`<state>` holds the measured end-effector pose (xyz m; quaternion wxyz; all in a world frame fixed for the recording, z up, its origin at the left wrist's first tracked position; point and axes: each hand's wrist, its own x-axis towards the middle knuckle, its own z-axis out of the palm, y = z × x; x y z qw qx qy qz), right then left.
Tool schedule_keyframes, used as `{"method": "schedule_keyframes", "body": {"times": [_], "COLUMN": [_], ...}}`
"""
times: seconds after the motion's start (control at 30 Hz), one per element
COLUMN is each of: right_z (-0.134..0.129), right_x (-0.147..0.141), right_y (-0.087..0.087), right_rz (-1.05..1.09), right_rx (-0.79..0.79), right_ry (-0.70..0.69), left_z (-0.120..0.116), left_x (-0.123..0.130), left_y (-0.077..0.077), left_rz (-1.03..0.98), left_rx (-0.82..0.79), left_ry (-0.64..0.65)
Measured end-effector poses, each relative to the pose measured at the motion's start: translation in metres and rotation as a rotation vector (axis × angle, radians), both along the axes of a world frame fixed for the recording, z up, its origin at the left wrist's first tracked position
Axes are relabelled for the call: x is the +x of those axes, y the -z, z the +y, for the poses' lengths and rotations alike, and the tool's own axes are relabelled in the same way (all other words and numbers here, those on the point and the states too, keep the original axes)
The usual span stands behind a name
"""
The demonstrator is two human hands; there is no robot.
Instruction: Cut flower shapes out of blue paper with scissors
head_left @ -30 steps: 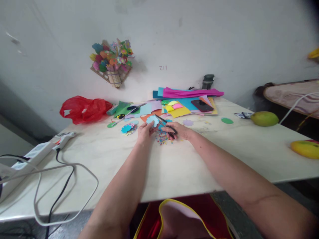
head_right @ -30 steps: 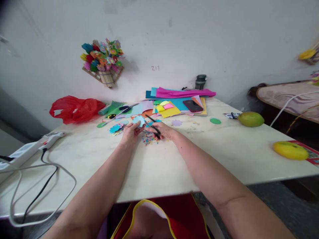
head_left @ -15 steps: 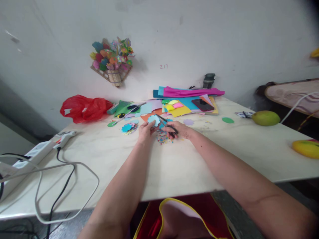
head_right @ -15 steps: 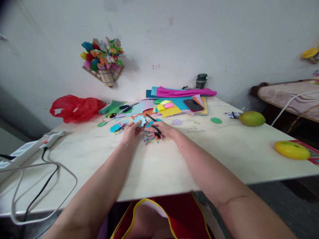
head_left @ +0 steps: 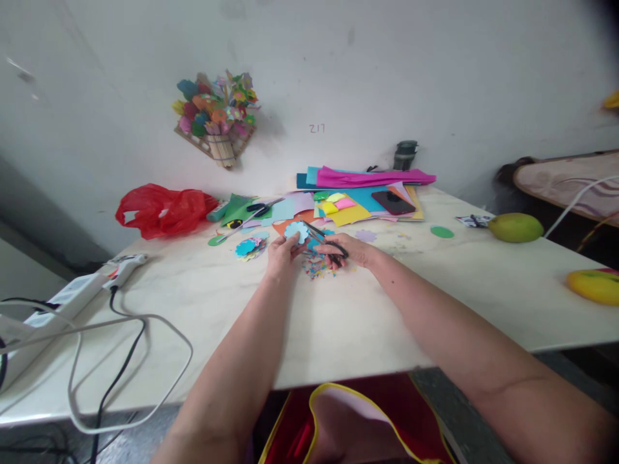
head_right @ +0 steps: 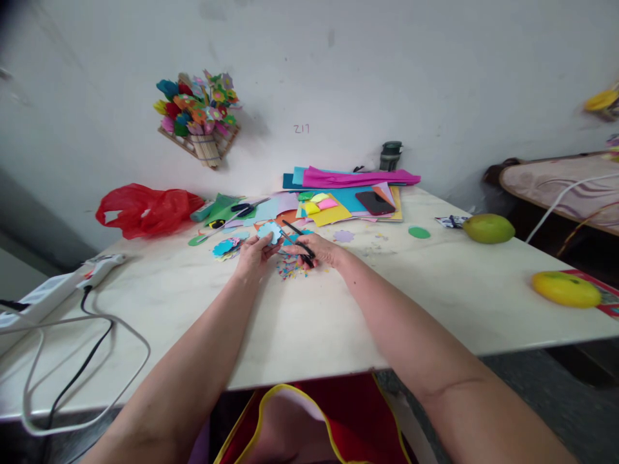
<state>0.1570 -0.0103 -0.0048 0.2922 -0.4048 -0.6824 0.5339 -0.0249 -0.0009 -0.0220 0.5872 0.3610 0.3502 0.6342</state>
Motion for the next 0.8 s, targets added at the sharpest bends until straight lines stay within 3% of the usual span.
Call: {"method": "schedule_keyframes", "body": {"times": [0.23,0.57,0.8], "right_z": [-0.0021,-0.0011,0.0006], "right_x": [0.0031,0.0032,0.0041], "right_y": [-0.0031,-0.0022,-0.0008], "right_rz": [-0.027,-0.003,0.025], "right_rx": [0.009,-0.009,-0.02], "right_ry": [0.008,-0.037,-0.055], "left_z": [0.0045,0.001,0.0051], "left_x": [-0.0024,-0.0021,-0.0039], "left_y": [0.0027,0.0011,0.0054], "left_rz": [-0.024,0.035,0.042], "left_rx": [0.019,0.04,0.051], "left_ry": [-0.074,0.005,-0.025]}}
